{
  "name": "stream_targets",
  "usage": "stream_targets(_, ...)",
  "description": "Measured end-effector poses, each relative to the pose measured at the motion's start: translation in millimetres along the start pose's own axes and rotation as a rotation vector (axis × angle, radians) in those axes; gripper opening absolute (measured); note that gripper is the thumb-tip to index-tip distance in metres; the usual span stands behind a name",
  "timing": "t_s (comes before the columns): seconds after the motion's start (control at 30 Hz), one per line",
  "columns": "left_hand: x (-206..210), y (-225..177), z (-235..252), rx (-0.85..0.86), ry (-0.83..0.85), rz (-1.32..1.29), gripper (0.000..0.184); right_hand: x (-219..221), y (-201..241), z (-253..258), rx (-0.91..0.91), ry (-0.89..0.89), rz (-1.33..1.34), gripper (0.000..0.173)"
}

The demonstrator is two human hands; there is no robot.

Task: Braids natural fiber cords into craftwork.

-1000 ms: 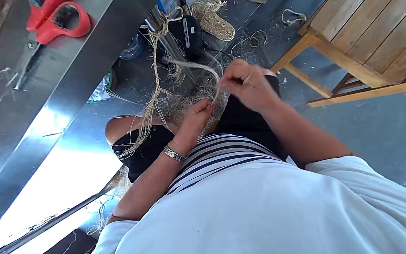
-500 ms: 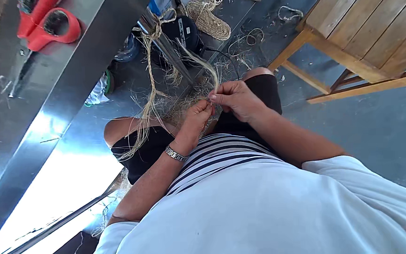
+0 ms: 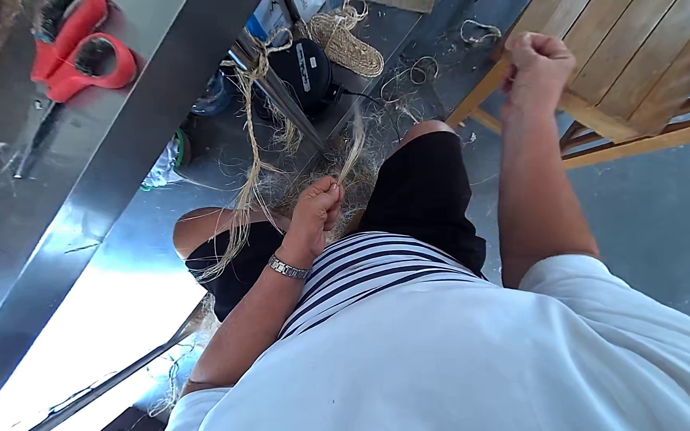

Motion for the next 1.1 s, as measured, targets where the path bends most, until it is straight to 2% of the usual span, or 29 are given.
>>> stream_targets(0.03, 0.4, -2.2, 1.2, 0.015, -0.003, -0.009, 0.032, 1.3, 4.5, -3.3, -0.008, 0.055, -0.046, 0.012)
stream_targets(0.07, 1.2, -3.5, 2.1, 0.028, -0.005, -0.021, 0.032, 14.3, 10.6, -16.9, -0.017, 0.189, -0.131, 0.021)
stream_targets(0.1, 2.7, -3.6, 2.7, 0.039, -0.003, -0.033, 0.032, 34.7, 14.6, -41.2, -0.019, 0.368, -0.225, 0.027)
stream_targets(0.17, 7.5, -4.5, 4.7, 0.054, 0.012, -0.04, 0.031, 82.6, 14.9, -106.7, 0.006, 0.728, -0.368, 0.027)
stream_targets(0.2, 10.4, -5.2, 5.5, 0.058, 0.023, -0.038, 0.031, 103.9, 11.9, -137.3, 0.018, 0.87, -0.379, 0.028)
stream_targets(0.27, 14.5, -5.6, 5.3, 0.059, 0.036, -0.022, 0.031, 136.3, 4.5, -179.0, 0.067, 1.013, -0.199, 0.024)
stream_targets(0.37, 12.9, -2.2, -0.7, 0.054, 0.062, 0.036, 0.029, 162.9, -8.4, -202.6, 0.25, 0.989, 0.18, 0.015)
stream_targets(0.43, 11.0, -1.0, -6.6, 0.057, 0.085, 0.084, 0.026, 171.5, -6.9, -205.1, 0.291, 0.963, 0.324, 0.013)
stream_targets(0.7, 9.3, 9.9, 2.4, -0.04, 0.074, 0.148, 0.026, 174.1, 28.1, -175.2, 0.151, 0.853, 0.403, 0.02)
stream_targets(0.93, 13.6, 14.7, 5.6, -0.08, 0.12, 0.356, 0.023, 184.1, 41.9, -188.7, 0.193, 0.907, 0.482, 0.026)
stream_targets(1.03, 5.1, 1.9, 1.2, 0.044, 0.028, 0.445, 0.024, 185.8, 44.1, -193.5, 0.147, 0.942, 0.444, 0.026)
stream_targets(1.1, 0.0, -21.7, -6.0, 0.242, -0.028, 0.463, 0.035, 186.1, 45.6, -200.1, 0.136, 0.983, 0.419, 0.026)
Point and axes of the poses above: each hand's wrist, its own z-axis towards the middle knuckle, its own x-axis out of the palm, y = z × x, the point moved 9 cm from there along z, towards the middle knuckle, and after that the axes turned 1 degree about y, right-handed, at the moved point
